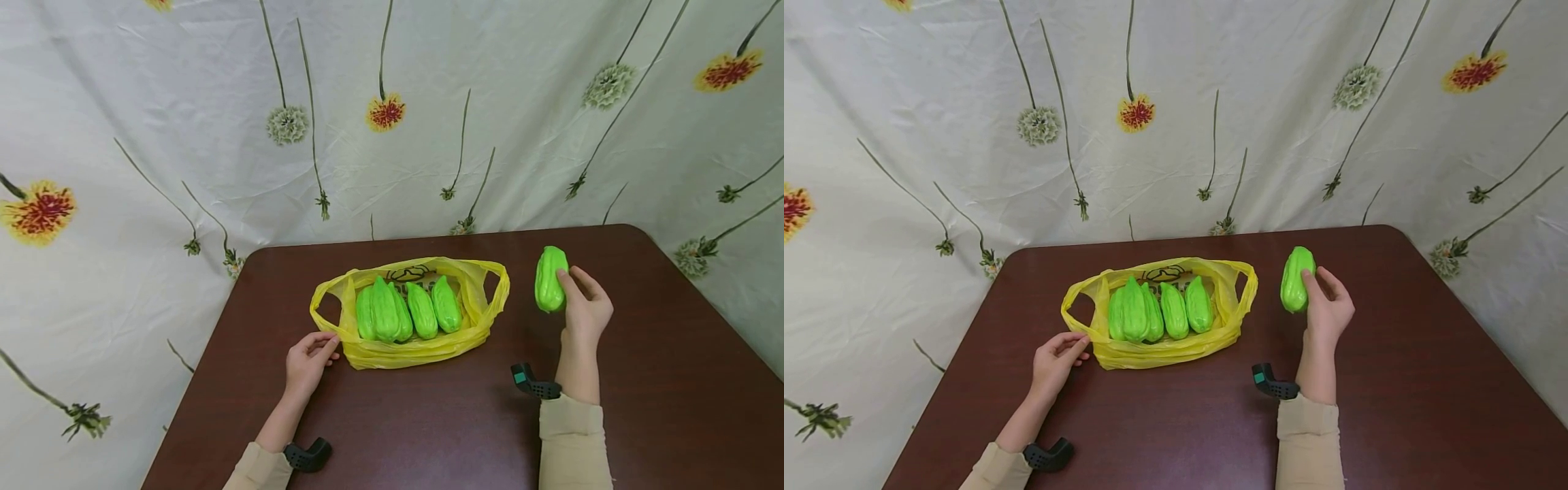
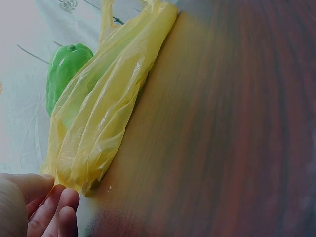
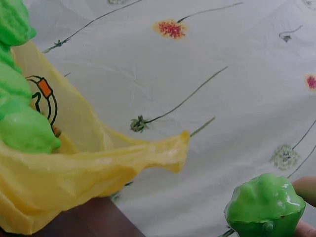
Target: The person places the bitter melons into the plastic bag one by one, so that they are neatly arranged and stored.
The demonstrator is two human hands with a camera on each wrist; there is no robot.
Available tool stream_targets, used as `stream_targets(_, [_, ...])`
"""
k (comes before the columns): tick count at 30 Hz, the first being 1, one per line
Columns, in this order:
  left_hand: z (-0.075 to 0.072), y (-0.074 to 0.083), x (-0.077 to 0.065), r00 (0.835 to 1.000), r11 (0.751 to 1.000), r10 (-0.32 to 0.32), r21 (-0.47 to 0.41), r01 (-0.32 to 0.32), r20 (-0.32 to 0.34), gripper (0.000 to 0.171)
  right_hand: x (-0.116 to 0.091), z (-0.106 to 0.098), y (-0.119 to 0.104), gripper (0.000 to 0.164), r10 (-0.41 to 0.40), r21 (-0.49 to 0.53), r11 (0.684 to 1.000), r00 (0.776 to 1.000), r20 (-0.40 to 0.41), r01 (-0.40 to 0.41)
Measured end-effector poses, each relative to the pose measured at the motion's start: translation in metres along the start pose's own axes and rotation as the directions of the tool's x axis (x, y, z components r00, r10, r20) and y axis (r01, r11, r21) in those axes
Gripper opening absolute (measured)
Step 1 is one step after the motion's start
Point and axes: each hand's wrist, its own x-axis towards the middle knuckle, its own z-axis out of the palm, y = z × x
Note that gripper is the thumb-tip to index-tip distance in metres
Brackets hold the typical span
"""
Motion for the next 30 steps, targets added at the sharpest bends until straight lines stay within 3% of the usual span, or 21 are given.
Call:
stream_targets(11, [0.002,0.022,-0.009,1.0,1.0,-0.004,0.02,0.004,-0.003,0.018,-0.02,0.011,-0.012,0.039,-0.102,0.026,0.995,0.993,0.057,0.1])
stream_targets(22, [0.001,0.022,-0.009,1.0,1.0,-0.003,0.011,0.003,0.003,0.018,-0.043,0.03,-0.013,0.039,-0.214,-0.036,0.974,0.963,0.163,0.223])
stream_targets(30, [0.001,0.021,-0.008,1.0,1.0,-0.006,0.008,0.006,0.004,0.018,-0.06,0.044,-0.008,0.04,-0.236,-0.054,0.964,0.934,0.267,0.259])
